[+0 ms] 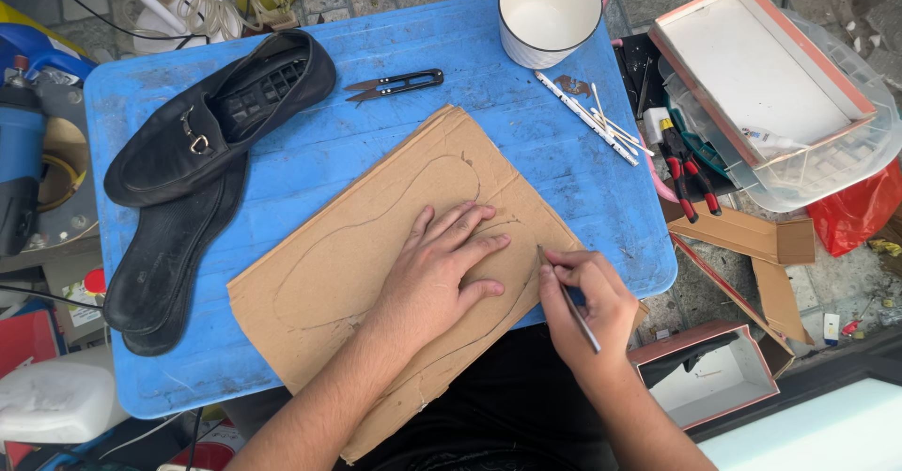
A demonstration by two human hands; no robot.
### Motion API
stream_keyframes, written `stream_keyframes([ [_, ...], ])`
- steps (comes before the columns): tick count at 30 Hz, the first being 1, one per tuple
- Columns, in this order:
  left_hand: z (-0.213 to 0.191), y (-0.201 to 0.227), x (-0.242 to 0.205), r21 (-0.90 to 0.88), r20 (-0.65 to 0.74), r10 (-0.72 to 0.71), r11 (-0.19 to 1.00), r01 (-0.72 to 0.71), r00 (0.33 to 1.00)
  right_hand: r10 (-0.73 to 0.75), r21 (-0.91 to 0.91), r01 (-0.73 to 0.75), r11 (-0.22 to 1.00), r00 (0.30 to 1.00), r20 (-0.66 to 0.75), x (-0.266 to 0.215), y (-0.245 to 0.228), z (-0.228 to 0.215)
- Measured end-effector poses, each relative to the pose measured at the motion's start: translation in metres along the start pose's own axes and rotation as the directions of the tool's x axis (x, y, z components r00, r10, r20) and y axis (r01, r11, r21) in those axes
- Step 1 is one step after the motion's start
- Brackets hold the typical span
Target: The person traces a shoe insole outline onto a cardboard sheet and then uses a utility knife to cut out the traced shape. The person repeats the process to cut a second insole-shaped piece from the same cardboard.
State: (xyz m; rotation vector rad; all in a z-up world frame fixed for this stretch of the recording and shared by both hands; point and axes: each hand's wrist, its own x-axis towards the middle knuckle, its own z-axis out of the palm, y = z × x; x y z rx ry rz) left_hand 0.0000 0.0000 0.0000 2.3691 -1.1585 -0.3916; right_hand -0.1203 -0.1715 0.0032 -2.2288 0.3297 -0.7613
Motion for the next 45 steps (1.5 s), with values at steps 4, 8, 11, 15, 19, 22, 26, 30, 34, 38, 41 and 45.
stream_keyframes([
  [4, -0.019, -0.002, 0.002, 0.073, -0.038, 0.010, 0.997, -0.007, 0.999, 0.027, 0.110, -0.034, 0.993, 0.997, 0.066, 0.012, 0.010, -0.004],
  [8, -0.049, -0.028, 0.014, 0.219, -0.201, -0.166, 0.953, 0.210, 0.965, 0.152, 0.362, -0.220, 0.906, 0.966, 0.207, 0.027, 0.030, -0.003],
  [11, -0.064, -0.030, 0.010, 0.241, -0.242, -0.363, 0.876, 0.418, 0.900, 0.142, 0.474, -0.264, 0.840, 0.950, 0.278, 0.039, 0.037, 0.001],
  [15, -0.073, -0.016, -0.008, 0.183, -0.187, -0.578, 0.774, 0.606, 0.794, 0.070, 0.393, -0.213, 0.895, 0.935, 0.348, 0.062, 0.043, 0.006],
  [19, -0.075, 0.004, -0.030, 0.150, -0.073, -0.723, 0.673, 0.724, 0.687, 0.057, 0.394, -0.259, 0.882, 0.888, 0.455, 0.094, 0.041, 0.019],
  [22, -0.070, 0.018, -0.038, 0.263, -0.006, -0.753, 0.634, 0.727, 0.659, 0.001, 0.377, -0.225, 0.898, 0.859, 0.513, 0.108, 0.036, 0.025],
  [26, -0.062, 0.013, -0.026, 0.269, -0.221, -0.395, 0.854, 0.446, 0.891, -0.007, 0.370, -0.216, 0.904, 0.855, 0.518, 0.107, 0.032, 0.028],
  [30, -0.050, -0.011, 0.026, 0.111, -0.248, -0.075, 0.988, 0.105, 0.966, -0.084, 0.320, -0.072, 0.945, 0.891, 0.447, 0.100, 0.030, 0.029],
  [34, -0.032, -0.018, 0.038, 0.121, -0.221, -0.163, 0.974, 0.193, 0.961, -0.151, 0.317, 0.025, 0.948, 0.913, 0.380, 0.093, 0.030, 0.027],
  [38, -0.029, -0.016, 0.037, 0.122, -0.185, -0.214, 0.963, 0.239, 0.959, -0.150, 0.253, 0.078, 0.964, 0.948, 0.281, 0.072, 0.020, 0.027],
  [41, -0.032, -0.015, 0.040, 0.108, -0.150, -0.248, 0.958, 0.265, 0.957, -0.170, 0.238, 0.112, 0.965, 0.957, 0.236, 0.067, 0.016, 0.028],
  [45, -0.033, -0.013, 0.041, 0.100, -0.105, -0.280, 0.952, 0.290, 0.954, -0.167, 0.220, 0.120, 0.968, 0.963, 0.213, 0.061, 0.017, 0.028],
])
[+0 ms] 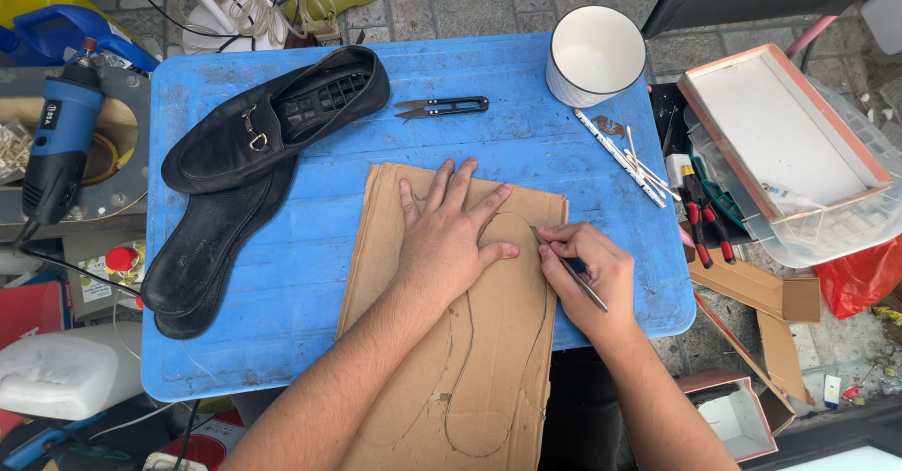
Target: The person traces a shoe insole outline onto a cardboard sheet and then uses a utility knife to cut out the traced shape. The person repeats the process to cut a second insole-shaped piece from the same cardboard.
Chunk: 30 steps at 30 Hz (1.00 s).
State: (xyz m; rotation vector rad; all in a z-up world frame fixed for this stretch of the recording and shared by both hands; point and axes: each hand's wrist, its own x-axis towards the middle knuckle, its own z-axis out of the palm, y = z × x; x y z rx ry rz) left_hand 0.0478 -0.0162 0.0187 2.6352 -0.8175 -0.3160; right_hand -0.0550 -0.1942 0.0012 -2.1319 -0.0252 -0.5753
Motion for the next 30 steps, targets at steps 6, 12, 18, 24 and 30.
stream_keyframes([
  [6, -0.001, 0.001, 0.000, 0.003, 0.003, 0.001, 1.000, -0.001, 1.000, 0.066, 0.043, -0.066, 0.997, 0.998, -0.004, -0.017, -0.005, -0.005],
  [12, 0.004, 0.001, 0.001, 0.016, 0.008, -0.001, 1.000, 0.000, 1.000, 0.100, 0.049, -0.099, 0.994, 0.995, -0.026, -0.026, -0.001, -0.007],
  [18, 0.008, -0.003, -0.001, 0.010, -0.053, 0.058, 0.998, -0.057, 0.997, 0.289, 0.251, -0.269, 0.930, 0.956, -0.046, -0.017, 0.006, -0.009],
  [24, 0.011, -0.004, -0.001, -0.027, -0.047, 0.041, 0.999, -0.042, 0.998, 0.285, 0.390, -0.335, 0.858, 0.941, 0.180, 0.028, 0.033, -0.012],
  [30, 0.011, -0.005, 0.001, -0.049, -0.053, 0.040, 0.998, -0.043, 0.998, 0.298, 0.357, -0.393, 0.847, 0.909, 0.293, 0.038, 0.040, -0.012],
])
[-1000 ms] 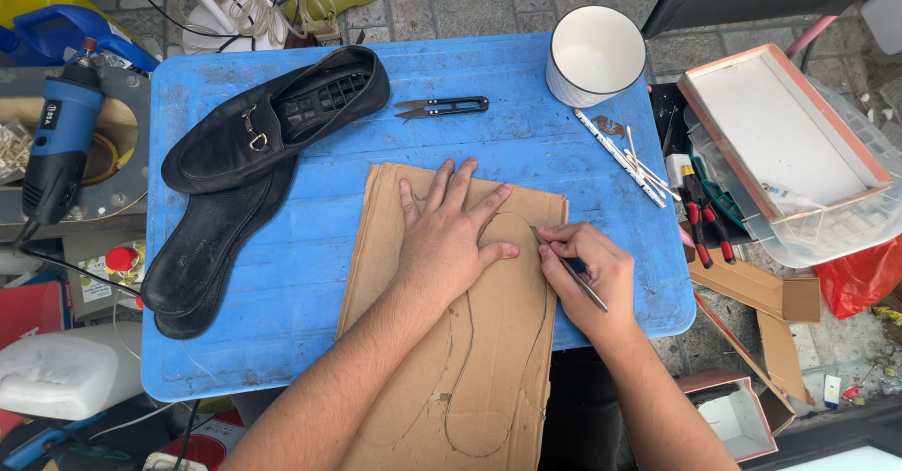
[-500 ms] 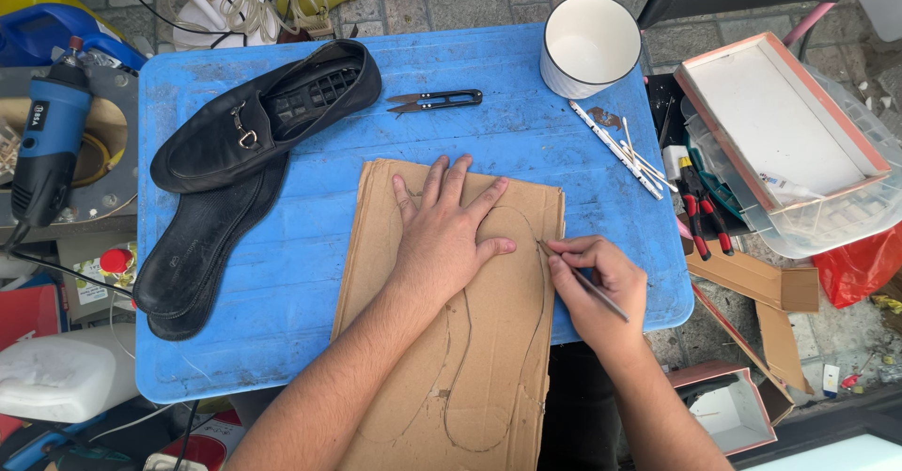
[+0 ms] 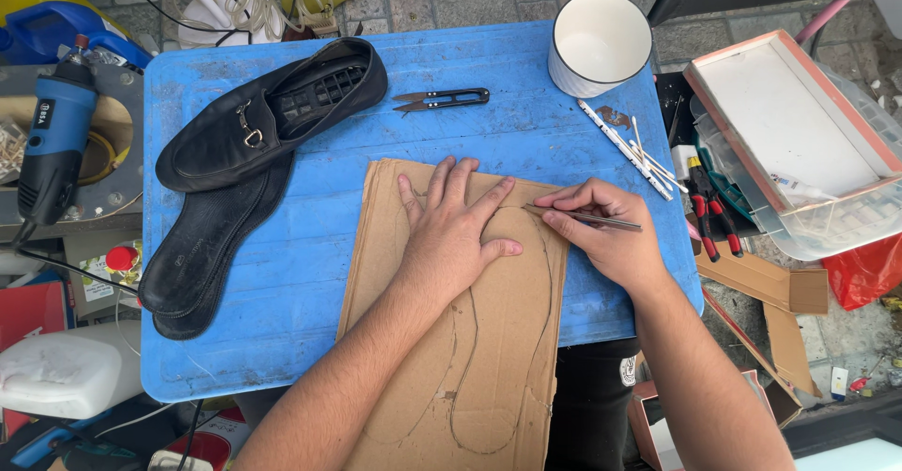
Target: The person traces a shoe insole outline onto a cardboard sheet and then uses a utility knife to cut out the traced shape. The person repeats the process to cut a second insole-shaped piece from the same cardboard.
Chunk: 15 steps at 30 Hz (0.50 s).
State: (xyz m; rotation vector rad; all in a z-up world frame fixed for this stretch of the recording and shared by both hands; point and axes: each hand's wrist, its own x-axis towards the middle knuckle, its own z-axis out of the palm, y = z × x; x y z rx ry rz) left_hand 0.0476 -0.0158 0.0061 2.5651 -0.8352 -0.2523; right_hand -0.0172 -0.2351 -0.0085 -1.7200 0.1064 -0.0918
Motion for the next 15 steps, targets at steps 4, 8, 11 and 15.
stream_keyframes([
  [4, 0.0001, 0.0004, 0.0002, -0.008, -0.008, 0.003, 1.000, -0.003, 1.000, -0.037, 0.009, 0.037, 0.999, 0.999, 0.031, -0.0004, 0.0018, -0.0015],
  [8, -0.0018, 0.0017, 0.0006, -0.003, 0.013, -0.010, 1.000, 0.010, 1.000, -0.045, 0.004, 0.045, 0.999, 0.998, 0.041, -0.0013, 0.0005, -0.0023],
  [11, -0.0024, 0.0017, 0.0015, 0.002, 0.028, -0.017, 1.000, 0.017, 0.999, -0.048, -0.046, 0.050, 0.998, 0.998, 0.039, -0.0022, -0.0019, -0.0020],
  [15, -0.0025, 0.0020, 0.0020, 0.005, 0.040, -0.023, 1.000, 0.023, 0.999, -0.051, -0.151, 0.051, 0.987, 0.999, 0.005, -0.0081, -0.0057, -0.0002],
])
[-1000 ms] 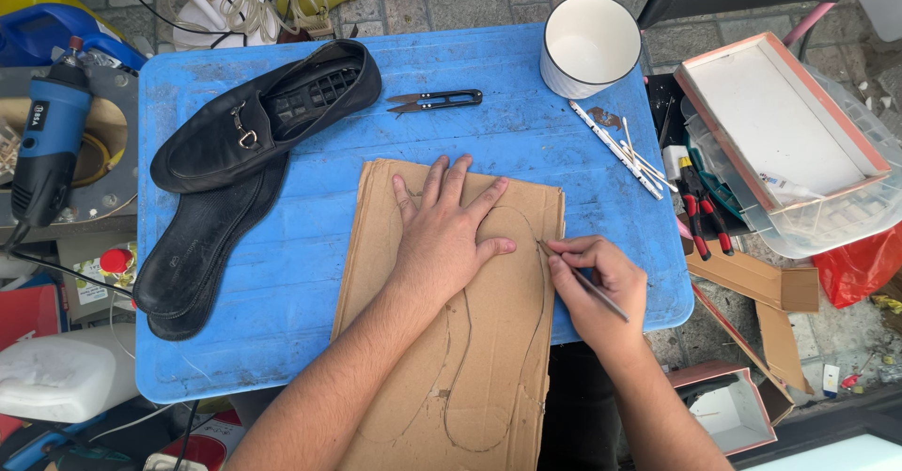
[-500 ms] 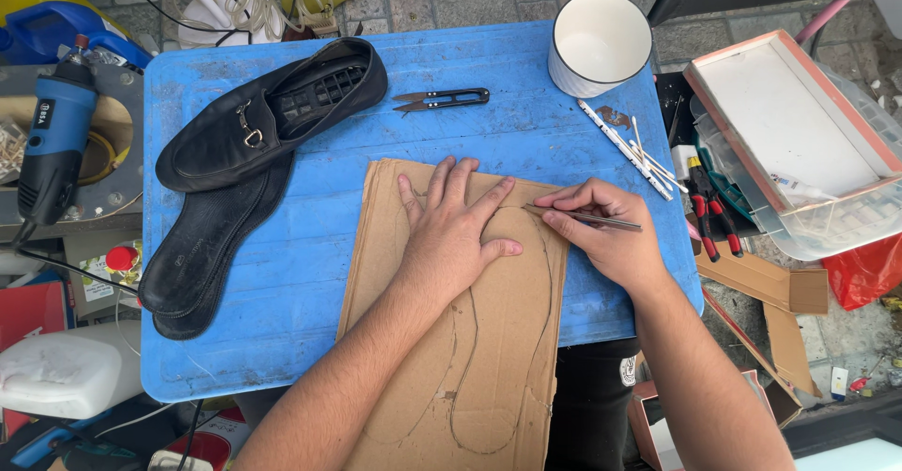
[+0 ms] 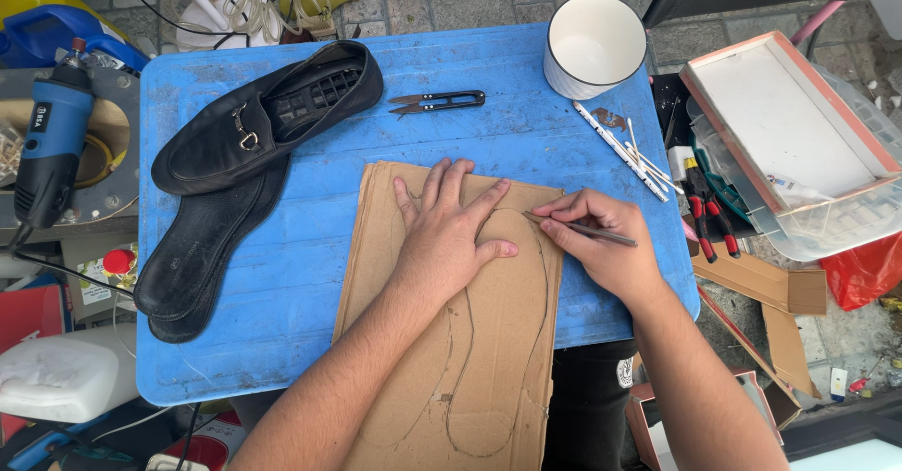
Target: The person traces a shoe insole outline onto a cardboard sheet and then uses a utility knife to cut out the traced shape. The person repeats the process to cut a second insole-shaped piece from the same cardboard.
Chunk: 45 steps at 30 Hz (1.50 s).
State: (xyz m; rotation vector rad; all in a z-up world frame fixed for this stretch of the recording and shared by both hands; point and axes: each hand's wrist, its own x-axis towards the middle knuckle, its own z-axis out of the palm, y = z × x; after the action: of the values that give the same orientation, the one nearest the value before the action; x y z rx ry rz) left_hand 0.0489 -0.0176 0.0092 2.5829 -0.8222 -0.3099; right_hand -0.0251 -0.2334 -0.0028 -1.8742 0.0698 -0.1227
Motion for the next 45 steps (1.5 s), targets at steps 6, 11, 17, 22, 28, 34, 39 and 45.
stream_keyframes([
  [6, -0.001, 0.001, 0.001, -0.001, 0.032, -0.023, 1.000, 0.023, 0.999, -0.086, -0.079, 0.078, 0.994, 0.991, -0.100, -0.018, -0.008, 0.007],
  [11, 0.000, 0.001, 0.000, -0.011, 0.012, -0.020, 1.000, 0.020, 1.000, -0.095, -0.155, 0.070, 0.985, 0.983, -0.160, -0.039, -0.010, 0.012],
  [17, -0.005, 0.002, -0.001, -0.010, -0.094, 0.038, 0.999, -0.039, 0.995, -0.085, 0.047, 0.096, 0.994, 0.976, -0.202, -0.046, 0.001, 0.018],
  [22, -0.030, -0.010, 0.005, 0.030, -0.293, 0.092, 0.996, -0.087, 0.952, -0.015, 0.500, 0.154, 0.852, 0.963, -0.270, -0.034, -0.001, 0.000],
  [28, -0.060, -0.024, 0.013, 0.040, -0.386, 0.054, 0.998, -0.042, 0.921, 0.281, 0.523, -0.204, 0.827, 0.957, -0.071, 0.003, -0.008, 0.004],
  [34, -0.074, -0.036, 0.007, -0.072, -0.171, -0.143, 0.989, 0.133, 0.975, 0.450, 0.338, -0.575, 0.745, 0.807, 0.382, 0.039, -0.010, 0.037],
  [39, -0.079, -0.047, 0.007, -0.338, 0.188, -0.115, 0.925, 0.174, 0.975, 0.364, 0.323, -0.548, 0.772, 0.797, 0.482, 0.047, -0.016, 0.058],
  [45, -0.066, -0.059, 0.015, -0.371, 0.185, -0.071, 0.919, 0.137, 0.980, 0.406, 0.277, -0.564, 0.778, 0.788, 0.464, 0.044, -0.014, 0.059],
])
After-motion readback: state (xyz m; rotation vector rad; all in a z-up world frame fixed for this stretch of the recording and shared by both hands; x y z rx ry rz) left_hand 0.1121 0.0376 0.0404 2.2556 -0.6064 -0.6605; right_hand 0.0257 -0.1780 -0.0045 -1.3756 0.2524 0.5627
